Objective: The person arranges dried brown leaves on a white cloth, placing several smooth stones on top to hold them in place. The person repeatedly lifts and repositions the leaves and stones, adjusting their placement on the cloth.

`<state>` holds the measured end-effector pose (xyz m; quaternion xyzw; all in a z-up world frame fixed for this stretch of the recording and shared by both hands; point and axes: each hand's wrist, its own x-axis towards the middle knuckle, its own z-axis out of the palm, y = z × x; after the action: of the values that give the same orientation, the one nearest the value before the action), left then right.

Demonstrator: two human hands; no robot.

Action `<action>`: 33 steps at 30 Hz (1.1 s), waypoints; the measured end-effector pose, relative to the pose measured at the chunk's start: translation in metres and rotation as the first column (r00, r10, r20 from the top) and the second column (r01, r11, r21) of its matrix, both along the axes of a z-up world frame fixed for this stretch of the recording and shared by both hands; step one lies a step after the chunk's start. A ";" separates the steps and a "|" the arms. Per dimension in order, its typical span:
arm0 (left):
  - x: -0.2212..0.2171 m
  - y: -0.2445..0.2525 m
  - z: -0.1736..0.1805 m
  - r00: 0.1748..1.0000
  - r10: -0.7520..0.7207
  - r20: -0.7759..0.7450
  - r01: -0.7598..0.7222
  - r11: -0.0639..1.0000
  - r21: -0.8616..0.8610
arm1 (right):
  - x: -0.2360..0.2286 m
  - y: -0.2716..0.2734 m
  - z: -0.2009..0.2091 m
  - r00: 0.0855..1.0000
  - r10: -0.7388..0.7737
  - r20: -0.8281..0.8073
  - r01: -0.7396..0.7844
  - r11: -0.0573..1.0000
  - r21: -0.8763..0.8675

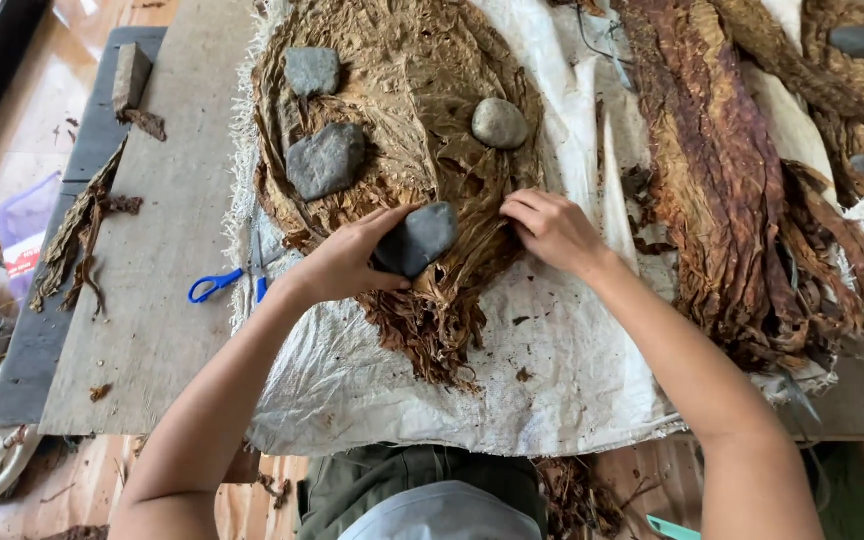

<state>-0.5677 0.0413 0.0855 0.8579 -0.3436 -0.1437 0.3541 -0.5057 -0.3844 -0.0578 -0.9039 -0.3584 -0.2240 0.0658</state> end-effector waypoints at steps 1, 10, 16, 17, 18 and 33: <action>0.001 -0.004 0.001 1.000 -0.005 0.007 0.005 1.000 0.003 | -0.008 0.002 0.007 1.000 -0.005 0.007 0.005 1.000 0.003; 0.006 -0.028 0.101 0.994 -0.103 0.046 0.093 0.980 0.176 | -0.077 0.025 0.078 0.956 -0.062 -0.288 0.048 0.997 -0.056; 0.019 -0.070 0.128 0.945 -0.236 0.227 0.164 0.941 0.295 | -0.101 0.022 0.074 0.960 -0.108 -0.260 0.066 0.984 -0.165; 0.024 -0.075 0.113 0.943 -0.240 0.231 0.145 0.921 0.362 | -0.108 0.025 0.082 0.941 -0.124 -0.316 0.076 0.984 -0.160; 0.030 -0.081 0.100 0.939 -0.247 0.237 0.126 0.894 0.430 | -0.113 0.028 0.090 0.919 -0.141 -0.368 0.090 0.984 -0.152; 0.127 -0.098 -0.042 0.916 0.331 0.228 -0.394 0.854 0.341 | 0.031 0.124 0.099 0.920 0.166 -0.354 -0.041 0.941 0.335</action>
<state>-0.4404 -0.0566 0.0435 0.9681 -0.1683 -0.0684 0.1728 -0.4746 -0.2609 0.0417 -0.8866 -0.3457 -0.0974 0.2914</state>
